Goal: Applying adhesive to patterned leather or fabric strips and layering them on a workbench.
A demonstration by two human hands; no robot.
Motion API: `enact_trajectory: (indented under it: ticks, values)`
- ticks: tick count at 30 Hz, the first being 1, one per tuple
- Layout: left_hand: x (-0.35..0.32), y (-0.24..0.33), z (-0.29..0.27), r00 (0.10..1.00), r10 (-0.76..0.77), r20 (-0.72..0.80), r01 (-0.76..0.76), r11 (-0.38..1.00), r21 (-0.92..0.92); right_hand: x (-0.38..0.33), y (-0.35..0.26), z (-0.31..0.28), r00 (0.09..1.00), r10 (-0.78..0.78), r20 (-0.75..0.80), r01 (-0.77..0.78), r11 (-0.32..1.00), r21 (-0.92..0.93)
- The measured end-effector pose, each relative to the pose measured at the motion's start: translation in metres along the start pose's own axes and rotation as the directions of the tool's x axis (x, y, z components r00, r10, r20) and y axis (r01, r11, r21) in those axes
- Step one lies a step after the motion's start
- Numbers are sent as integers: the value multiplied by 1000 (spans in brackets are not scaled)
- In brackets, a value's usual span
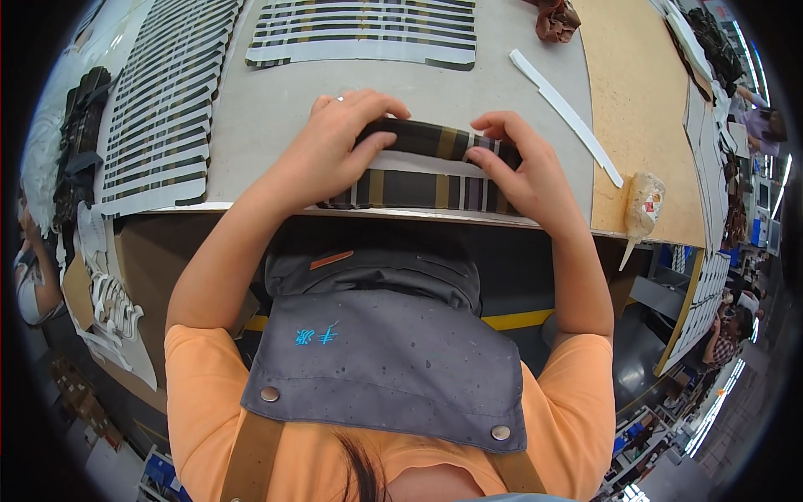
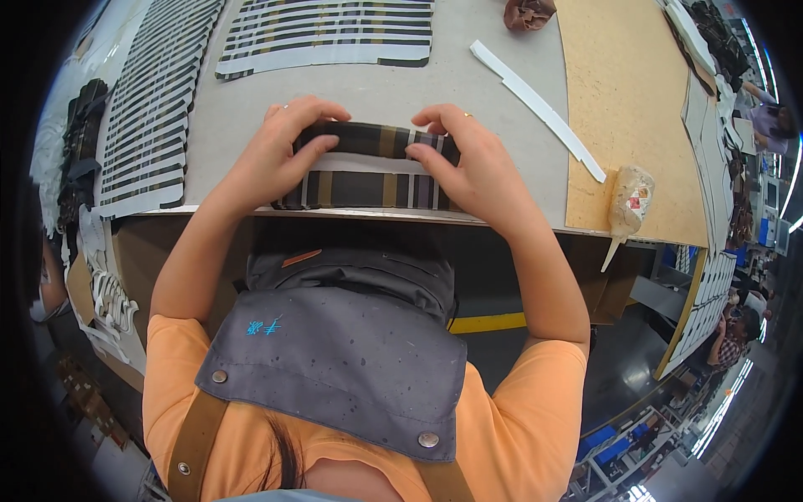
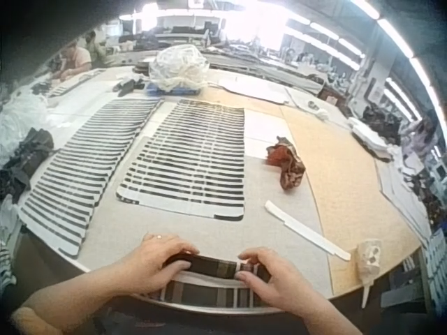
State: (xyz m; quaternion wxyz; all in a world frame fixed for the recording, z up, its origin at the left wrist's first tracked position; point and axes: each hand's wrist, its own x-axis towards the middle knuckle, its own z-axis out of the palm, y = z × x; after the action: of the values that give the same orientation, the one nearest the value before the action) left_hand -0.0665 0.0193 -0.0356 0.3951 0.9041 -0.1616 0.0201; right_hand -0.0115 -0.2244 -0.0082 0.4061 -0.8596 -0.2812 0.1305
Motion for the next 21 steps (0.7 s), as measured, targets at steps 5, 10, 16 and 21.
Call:
enact_trajectory:
  ticks: [5, 10, 16, 21]
  values:
    - [0, -3, 7, 996, -61, -58, 67, 992, 102, 8, 21, 7, 999, -34, 17, 36, 986, -164]
    - [-2, -7, 12, 991, 33, -133, -3, 975, 221, 9, 28, 11, 964, -256, -69, 224, 925, -306]
    - [3, -10, 15, 989, 43, -144, -3, 964, 266, 13, 27, 10, 976, -216, -36, 196, 934, -299]
    - [7, -2, 11, 978, 113, -173, -55, 951, 304, 14, 12, 8, 959, -279, -52, 251, 918, -308]
